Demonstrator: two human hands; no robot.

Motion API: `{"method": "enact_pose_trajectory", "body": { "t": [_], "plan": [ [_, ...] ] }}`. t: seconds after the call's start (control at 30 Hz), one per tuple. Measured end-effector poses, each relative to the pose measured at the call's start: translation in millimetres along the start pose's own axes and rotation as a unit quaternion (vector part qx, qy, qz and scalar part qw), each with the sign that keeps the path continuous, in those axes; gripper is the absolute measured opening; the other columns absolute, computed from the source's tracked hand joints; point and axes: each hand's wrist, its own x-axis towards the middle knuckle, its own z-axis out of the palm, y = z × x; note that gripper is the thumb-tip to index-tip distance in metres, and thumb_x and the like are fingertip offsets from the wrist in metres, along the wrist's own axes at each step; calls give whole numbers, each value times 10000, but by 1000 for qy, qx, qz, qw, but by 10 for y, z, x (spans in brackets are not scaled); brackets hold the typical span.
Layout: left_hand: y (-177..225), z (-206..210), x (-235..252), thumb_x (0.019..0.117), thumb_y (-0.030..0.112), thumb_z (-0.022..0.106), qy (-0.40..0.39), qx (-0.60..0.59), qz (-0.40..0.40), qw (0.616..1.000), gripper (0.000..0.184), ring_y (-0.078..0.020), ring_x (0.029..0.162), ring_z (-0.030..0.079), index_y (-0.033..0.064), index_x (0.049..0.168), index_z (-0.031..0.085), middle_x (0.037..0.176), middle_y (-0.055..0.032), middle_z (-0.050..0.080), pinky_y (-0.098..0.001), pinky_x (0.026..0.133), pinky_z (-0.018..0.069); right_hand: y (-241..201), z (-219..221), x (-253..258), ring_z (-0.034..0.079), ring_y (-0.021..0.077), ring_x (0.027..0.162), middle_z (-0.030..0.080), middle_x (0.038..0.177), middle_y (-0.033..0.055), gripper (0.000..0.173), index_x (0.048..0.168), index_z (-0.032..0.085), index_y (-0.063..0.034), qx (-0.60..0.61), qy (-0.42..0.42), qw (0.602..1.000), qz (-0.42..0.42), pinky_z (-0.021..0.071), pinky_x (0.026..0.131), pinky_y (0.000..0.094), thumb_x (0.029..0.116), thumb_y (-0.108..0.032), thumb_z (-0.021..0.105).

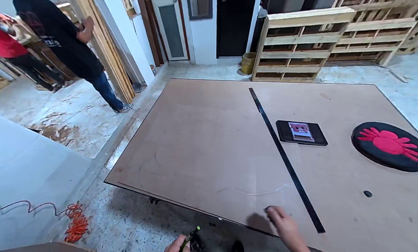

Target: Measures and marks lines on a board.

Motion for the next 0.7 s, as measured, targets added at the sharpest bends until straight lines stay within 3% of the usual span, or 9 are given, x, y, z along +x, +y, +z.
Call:
{"method": "enact_pose_trajectory", "body": {
  "t": [0.07,0.13,0.2,0.27,0.43,0.53,0.6,0.7],
  "plan": [
    [-84,-114,85,962,204,600,12,-18,-21,1000,220,-194,663,668,27,992,728,760,-92,700,-431,666,570,-355,543,-147,704,239,973,732,1063,109,409,1205,705,-88,-63,-125,989,-45,564,893,503,1003,-389,516],
    [-45,-257,212,925,238,685,-19,-53,-69,996,212,-169,720,680,52,1016,733,824,-71,719,-415,718,580,-792,1065,-332,702,250,1020,728,1120,101,399,1251,698,-133,-144,-223,957,-116,559,910,513,987,-383,536],
    [-27,-342,363,907,287,747,-67,-107,-94,988,271,-131,793,696,83,1085,735,909,-34,741,-375,775,593,-1150,1513,-479,690,256,1072,713,1172,90,450,1331,643,-178,-182,-275,926,-186,554,931,522,967,-425,550],
    [-54,-370,530,899,271,755,-113,-165,-94,975,310,-115,811,694,78,1139,724,935,-20,746,-344,782,590,-1366,1805,-534,691,278,1053,707,1145,110,523,1381,583,-164,-170,-292,912,-231,556,909,527,968,-483,561],
    [-144,-546,895,875,197,777,-225,-205,-97,948,233,-124,718,666,59,1046,699,839,-28,714,-314,692,570,-1438,1873,-456,680,288,1055,694,1154,113,634,1470,497,-161,-166,-293,914,-224,550,917,531,942,-500,587],
    [-145,-524,1043,853,199,793,-284,-186,-96,936,235,-96,680,624,62,1017,695,792,0,680,-290,661,539,-1373,1878,-472,672,314,1067,688,1151,141,595,1423,535,-139,-149,-292,923,-202,540,924,535,945,-486,603],
    [-118,-460,1157,853,198,792,-300,-175,-97,933,229,-95,658,599,55,994,682,771,0,652,-291,640,523,-1355,1868,-411,674,312,1060,691,1142,144,575,1397,558,-131,-126,-293,930,-185,536,930,538,966,-510,591],
    [-53,-360,1343,856,187,792,-292,-190,-117,930,281,-107,677,611,45,1059,659,800,-14,665,-296,649,529,-1353,1792,-176,679,282,1070,699,1164,113,604,1402,562,-158,-122,-292,931,-183,540,941,530,973,-584,554]
  ]
}}
